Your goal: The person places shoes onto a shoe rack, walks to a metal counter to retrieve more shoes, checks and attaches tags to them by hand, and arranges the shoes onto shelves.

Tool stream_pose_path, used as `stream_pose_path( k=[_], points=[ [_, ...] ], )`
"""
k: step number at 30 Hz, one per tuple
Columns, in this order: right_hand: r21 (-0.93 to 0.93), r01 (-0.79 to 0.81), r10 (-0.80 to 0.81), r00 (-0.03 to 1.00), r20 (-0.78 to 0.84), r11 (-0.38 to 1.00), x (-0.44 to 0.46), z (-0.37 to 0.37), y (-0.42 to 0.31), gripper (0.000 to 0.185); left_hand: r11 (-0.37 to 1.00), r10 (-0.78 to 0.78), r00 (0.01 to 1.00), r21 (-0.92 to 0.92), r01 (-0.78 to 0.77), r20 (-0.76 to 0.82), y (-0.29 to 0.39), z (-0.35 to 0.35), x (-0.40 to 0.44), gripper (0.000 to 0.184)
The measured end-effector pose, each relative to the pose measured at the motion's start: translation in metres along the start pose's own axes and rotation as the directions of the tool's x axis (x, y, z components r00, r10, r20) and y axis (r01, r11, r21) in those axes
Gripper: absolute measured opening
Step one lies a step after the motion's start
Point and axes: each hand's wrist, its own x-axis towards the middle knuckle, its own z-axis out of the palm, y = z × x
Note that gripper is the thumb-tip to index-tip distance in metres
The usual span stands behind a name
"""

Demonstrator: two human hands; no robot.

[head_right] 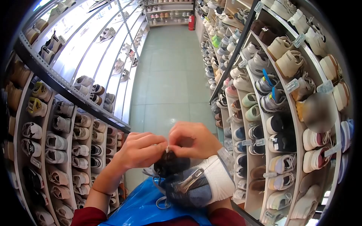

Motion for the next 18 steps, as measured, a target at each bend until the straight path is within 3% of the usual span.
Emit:
stream_pose_path(
  k=[1, 3, 4, 6, 9, 11, 13, 18],
  points=[
    [0.003, 0.018, -0.018, 0.999, 0.029, 1.000, 0.000, 0.000, -0.001, 0.012, 1.000, 0.000, 1.000, -0.001, 0.000, 0.001, 0.000, 0.002, -0.001, 0.025],
    [0.007, 0.021, -0.021, 1.000, 0.016, 1.000, 0.001, 0.002, -0.002, 0.013, 0.960, -0.121, 0.992, -0.258, 0.108, -0.037, 0.001, 0.007, -0.005, 0.024],
    [0.010, 0.023, -0.023, 1.000, 0.004, 1.000, 0.001, 0.003, -0.002, 0.013, 0.960, -0.121, 0.992, -0.259, 0.108, -0.035, 0.002, 0.009, -0.008, 0.024],
    [0.018, 0.024, -0.024, 1.000, 0.012, 1.000, 0.002, 0.005, -0.006, 0.013, 0.866, -0.268, 0.963, -0.444, 0.230, -0.023, 0.004, 0.013, -0.015, 0.020],
    [0.063, 0.031, -0.033, 0.999, 0.027, 0.998, 0.003, 0.004, -0.003, 0.014, 0.779, -0.362, 0.932, -0.559, 0.285, -0.030, 0.007, 0.016, -0.019, 0.017],
    [0.099, 0.038, -0.042, 0.998, 0.037, 0.994, 0.003, 0.005, -0.003, 0.014, 0.741, -0.408, 0.913, -0.593, 0.316, -0.024, 0.009, 0.019, -0.024, 0.016],
    [0.255, -0.121, 0.120, 0.993, 0.018, 0.959, 0.003, 0.008, -0.006, 0.012, 0.699, -0.454, 0.891, -0.626, 0.345, -0.016, 0.009, 0.019, -0.025, 0.014],
    [0.164, -0.035, 0.028, 0.999, 0.043, 0.986, 0.010, 0.008, -0.006, 0.017, 0.643, -0.513, 0.858, -0.649, 0.406, 0.029, 0.011, 0.015, -0.020, 0.010]
  ],
)
